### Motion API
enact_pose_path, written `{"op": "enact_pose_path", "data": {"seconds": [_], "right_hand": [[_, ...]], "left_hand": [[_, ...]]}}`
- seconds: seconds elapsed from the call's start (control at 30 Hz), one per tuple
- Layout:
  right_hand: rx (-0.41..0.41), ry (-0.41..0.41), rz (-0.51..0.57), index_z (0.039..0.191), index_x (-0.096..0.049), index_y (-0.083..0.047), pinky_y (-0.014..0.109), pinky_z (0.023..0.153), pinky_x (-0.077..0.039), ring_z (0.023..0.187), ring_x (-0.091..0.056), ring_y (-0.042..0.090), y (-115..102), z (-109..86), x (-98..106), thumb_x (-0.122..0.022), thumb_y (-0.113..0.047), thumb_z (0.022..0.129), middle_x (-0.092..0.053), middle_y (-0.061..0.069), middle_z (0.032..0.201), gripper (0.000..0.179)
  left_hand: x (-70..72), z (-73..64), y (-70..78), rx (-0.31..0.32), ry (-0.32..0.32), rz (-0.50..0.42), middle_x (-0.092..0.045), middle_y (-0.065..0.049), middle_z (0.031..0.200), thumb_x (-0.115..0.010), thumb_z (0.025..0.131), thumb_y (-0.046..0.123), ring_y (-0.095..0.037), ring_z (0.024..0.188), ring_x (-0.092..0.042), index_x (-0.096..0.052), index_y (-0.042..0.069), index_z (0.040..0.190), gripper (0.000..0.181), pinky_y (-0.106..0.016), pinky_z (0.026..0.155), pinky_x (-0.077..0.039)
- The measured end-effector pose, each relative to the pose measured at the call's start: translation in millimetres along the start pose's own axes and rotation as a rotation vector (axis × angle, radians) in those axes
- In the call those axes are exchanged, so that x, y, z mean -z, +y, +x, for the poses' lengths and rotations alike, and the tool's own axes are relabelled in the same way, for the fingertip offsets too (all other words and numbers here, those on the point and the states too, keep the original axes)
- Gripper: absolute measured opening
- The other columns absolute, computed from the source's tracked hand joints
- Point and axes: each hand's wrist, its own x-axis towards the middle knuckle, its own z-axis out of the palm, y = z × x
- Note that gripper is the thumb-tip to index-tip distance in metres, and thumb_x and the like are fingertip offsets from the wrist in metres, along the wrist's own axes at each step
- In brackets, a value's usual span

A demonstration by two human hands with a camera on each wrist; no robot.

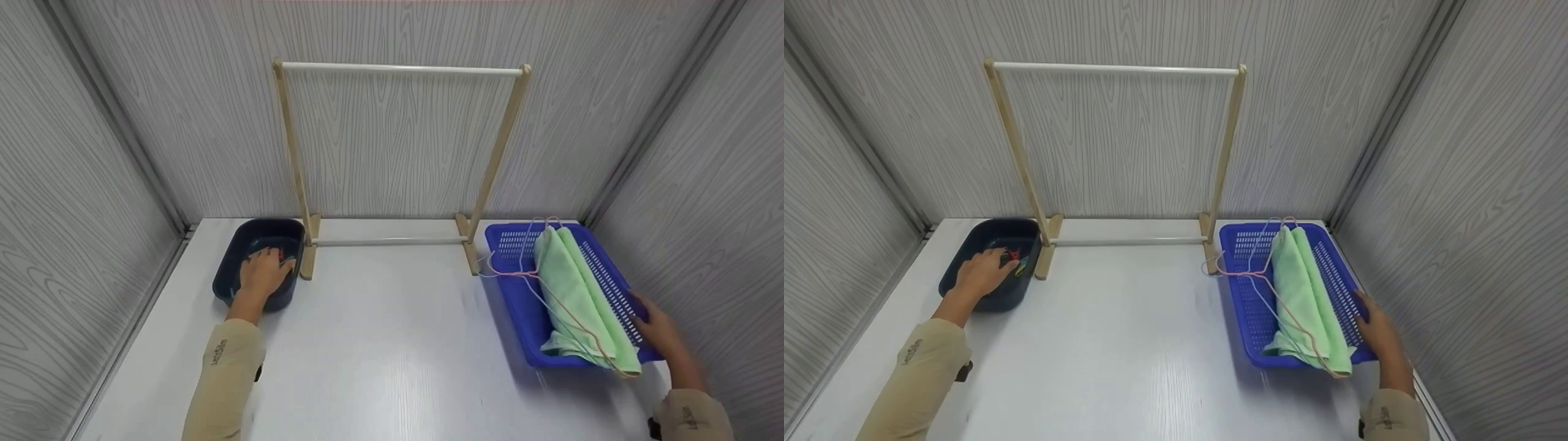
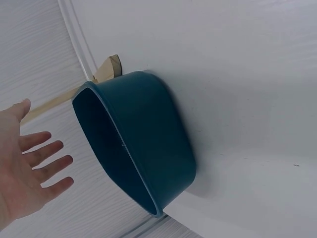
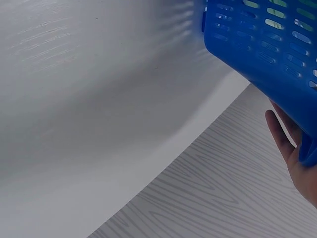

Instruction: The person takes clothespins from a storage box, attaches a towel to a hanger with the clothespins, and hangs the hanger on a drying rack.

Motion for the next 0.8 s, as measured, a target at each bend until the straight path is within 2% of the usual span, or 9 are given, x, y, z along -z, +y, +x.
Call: {"op": "enact_pose_path", "data": {"seconds": [0.27, 0.5, 0.67, 0.8], "right_hand": [[0.001, 0.009, 0.014, 0.139, -0.025, 0.006, 0.065, 0.075, -0.034, 0.097, -0.043, 0.052, 2, 0.6, -4, -0.043, -0.006, 0.095, -0.034, 0.043, 0.122, 0.049], [0.001, 0.017, 0.030, 0.139, -0.025, 0.006, 0.065, 0.075, -0.035, 0.099, -0.042, 0.051, 2, -2.8, -5, -0.041, -0.004, 0.095, -0.033, 0.042, 0.123, 0.048], [-0.002, 0.015, 0.032, 0.140, -0.025, 0.006, 0.067, 0.077, -0.033, 0.102, -0.040, 0.053, 1, -4.3, -5, -0.041, -0.006, 0.096, -0.031, 0.042, 0.125, 0.048], [-0.001, 0.026, 0.033, 0.140, -0.026, 0.005, 0.068, 0.080, -0.031, 0.107, -0.037, 0.055, 1, -1.7, -5, -0.042, -0.007, 0.096, -0.031, 0.042, 0.126, 0.048]], "left_hand": [[-5.2, 3.7, -9.0, 0.068, -0.097, 0.004, -0.043, -0.033, 0.125, -0.052, 0.094, 0.023, -0.048, 0.115, -0.038, -0.043, -0.014, 0.126, 0.049, -0.060, 0.092, -0.031], [-15.1, 1.3, -20.1, 0.129, -0.116, 0.010, -0.045, -0.035, 0.121, -0.051, 0.093, 0.019, -0.049, 0.110, -0.042, -0.043, -0.015, 0.124, 0.047, -0.059, 0.090, -0.034], [-22.1, -1.3, -26.2, 0.154, -0.153, 0.009, -0.041, -0.037, 0.123, -0.050, 0.093, 0.019, -0.050, 0.113, -0.038, -0.039, -0.017, 0.126, 0.050, -0.059, 0.092, -0.031], [-26.4, -2.5, -31.9, 0.165, -0.146, 0.022, -0.040, -0.037, 0.124, -0.050, 0.093, 0.018, -0.050, 0.115, -0.036, -0.038, -0.018, 0.126, 0.050, -0.058, 0.095, -0.029]]}}
